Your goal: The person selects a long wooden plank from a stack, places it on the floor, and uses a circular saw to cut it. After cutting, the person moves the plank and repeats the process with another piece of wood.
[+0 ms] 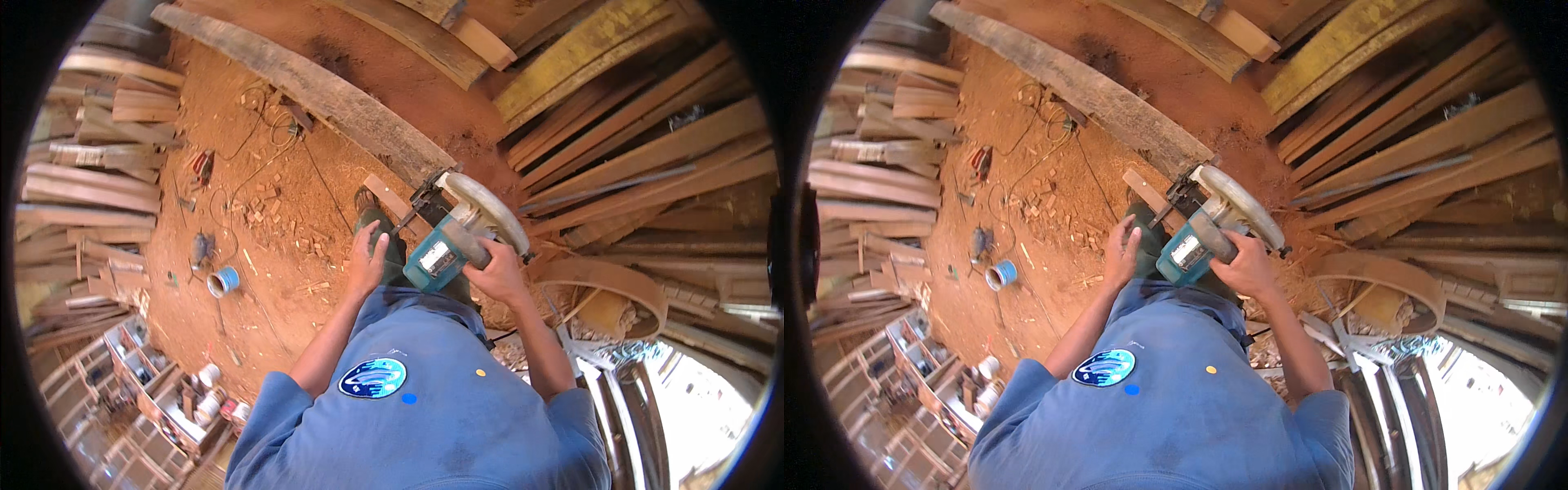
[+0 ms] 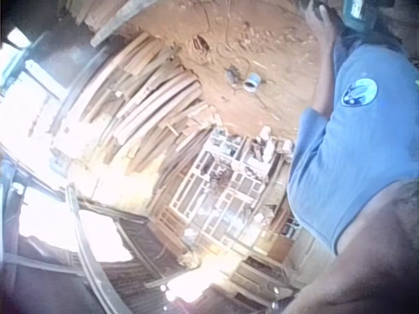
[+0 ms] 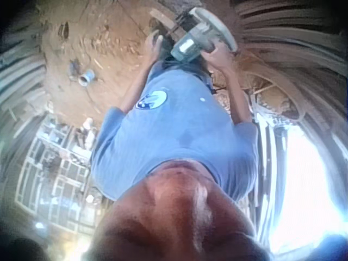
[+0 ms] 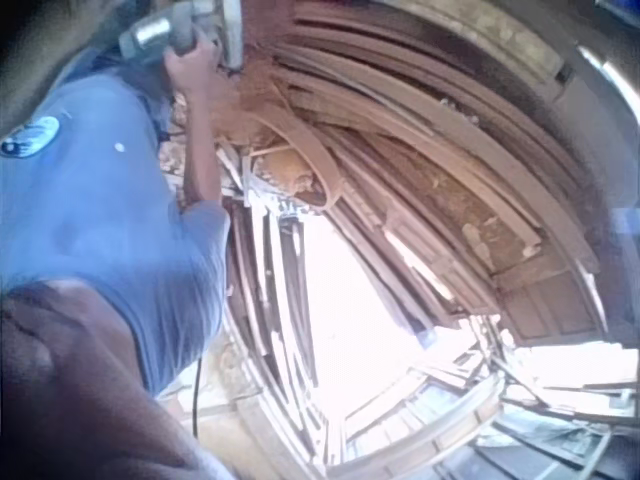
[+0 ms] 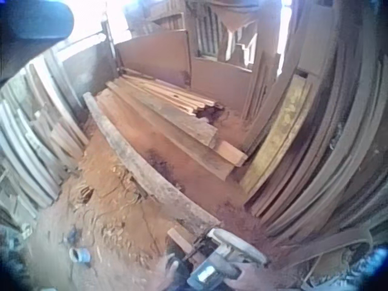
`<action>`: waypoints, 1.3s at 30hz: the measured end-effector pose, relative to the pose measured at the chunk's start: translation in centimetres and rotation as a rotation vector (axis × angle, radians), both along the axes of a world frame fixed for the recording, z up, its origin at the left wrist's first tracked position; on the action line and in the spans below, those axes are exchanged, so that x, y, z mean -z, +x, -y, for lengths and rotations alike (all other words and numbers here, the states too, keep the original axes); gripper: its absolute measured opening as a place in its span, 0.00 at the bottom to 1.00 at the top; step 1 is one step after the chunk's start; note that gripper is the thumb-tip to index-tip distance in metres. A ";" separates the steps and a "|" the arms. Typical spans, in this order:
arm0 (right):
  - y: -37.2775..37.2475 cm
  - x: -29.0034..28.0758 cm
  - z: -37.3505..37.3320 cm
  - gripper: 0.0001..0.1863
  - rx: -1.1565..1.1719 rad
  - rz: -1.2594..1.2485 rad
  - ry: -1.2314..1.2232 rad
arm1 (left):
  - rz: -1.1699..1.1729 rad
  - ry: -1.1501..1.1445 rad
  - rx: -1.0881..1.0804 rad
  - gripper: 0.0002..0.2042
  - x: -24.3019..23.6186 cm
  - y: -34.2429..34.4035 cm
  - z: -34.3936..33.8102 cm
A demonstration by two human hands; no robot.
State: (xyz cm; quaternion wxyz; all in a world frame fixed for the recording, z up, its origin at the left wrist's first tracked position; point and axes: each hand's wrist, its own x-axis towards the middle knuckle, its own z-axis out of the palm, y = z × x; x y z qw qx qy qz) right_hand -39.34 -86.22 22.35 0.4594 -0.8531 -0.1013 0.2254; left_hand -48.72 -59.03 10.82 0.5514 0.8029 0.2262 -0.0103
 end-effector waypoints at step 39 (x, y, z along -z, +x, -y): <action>3.7 6.9 3.5 0.20 -0.085 0.037 0.052 | 0.053 0.545 0.213 0.55 -0.4 3.7 13.7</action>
